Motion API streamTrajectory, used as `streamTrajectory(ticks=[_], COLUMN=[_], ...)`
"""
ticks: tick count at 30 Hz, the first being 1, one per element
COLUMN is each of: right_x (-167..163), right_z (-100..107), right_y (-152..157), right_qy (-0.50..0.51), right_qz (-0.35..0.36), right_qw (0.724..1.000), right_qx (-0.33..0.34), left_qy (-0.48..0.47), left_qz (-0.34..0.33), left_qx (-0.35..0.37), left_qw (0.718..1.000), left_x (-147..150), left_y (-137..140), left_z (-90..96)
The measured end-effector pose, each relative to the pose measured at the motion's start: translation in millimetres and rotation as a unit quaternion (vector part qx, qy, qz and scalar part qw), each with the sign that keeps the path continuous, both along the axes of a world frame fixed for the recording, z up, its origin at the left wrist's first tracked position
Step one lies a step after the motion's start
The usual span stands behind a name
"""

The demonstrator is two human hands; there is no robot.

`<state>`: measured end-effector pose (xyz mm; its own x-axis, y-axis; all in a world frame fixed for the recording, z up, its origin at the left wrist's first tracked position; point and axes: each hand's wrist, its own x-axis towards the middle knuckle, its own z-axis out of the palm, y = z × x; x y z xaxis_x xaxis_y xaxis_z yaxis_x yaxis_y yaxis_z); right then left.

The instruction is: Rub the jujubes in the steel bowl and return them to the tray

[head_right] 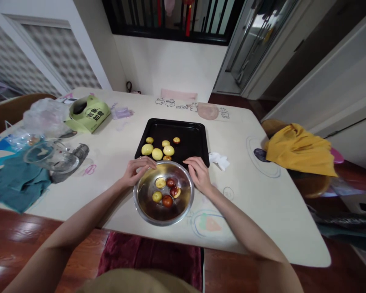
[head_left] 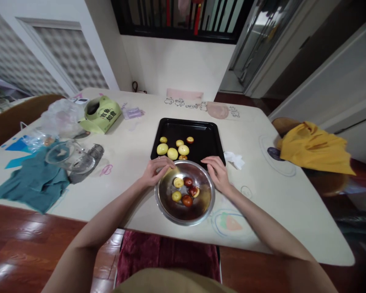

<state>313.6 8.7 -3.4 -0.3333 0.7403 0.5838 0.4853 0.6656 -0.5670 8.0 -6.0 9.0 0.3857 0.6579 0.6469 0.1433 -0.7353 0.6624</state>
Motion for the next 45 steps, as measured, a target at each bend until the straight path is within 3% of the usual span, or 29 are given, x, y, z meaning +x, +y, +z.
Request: streamTrajectory(ticks=[9, 12, 16, 23, 28, 36, 45], right_x=[-3, -4, -3, -1, 0, 2, 0], right_z=[-5, -5, -6, -5, -8, -13, -14], right_y=[4, 4, 3, 4, 5, 6, 8], right_qy=[-0.036, -0.053, -0.094, -0.136, -0.146, -0.132, -0.126], right_qz=[0.004, 0.016, 0.045, 0.050, 0.047, 0.056, 0.056], right_qw=[0.999, 0.998, 0.994, 0.989, 0.988, 0.989, 0.989], right_qx=[-0.003, 0.006, 0.017, 0.023, 0.020, 0.024, 0.048], left_qy=[0.053, 0.117, 0.239, 0.323, 0.348, 0.304, 0.350], left_qz=[0.151, 0.119, 0.010, -0.102, -0.120, -0.114, -0.125], left_qx=[0.003, 0.057, 0.126, 0.079, 0.021, 0.019, 0.015], left_qw=[0.987, 0.984, 0.963, 0.938, 0.929, 0.946, 0.928], left_x=[-3, -5, -2, 14, 21, 21, 30], left_y=[12, 27, 56, 92, 95, 94, 100], left_z=[-6.5, -2.3, 13.6, 21.7, 12.8, 7.7, 9.6])
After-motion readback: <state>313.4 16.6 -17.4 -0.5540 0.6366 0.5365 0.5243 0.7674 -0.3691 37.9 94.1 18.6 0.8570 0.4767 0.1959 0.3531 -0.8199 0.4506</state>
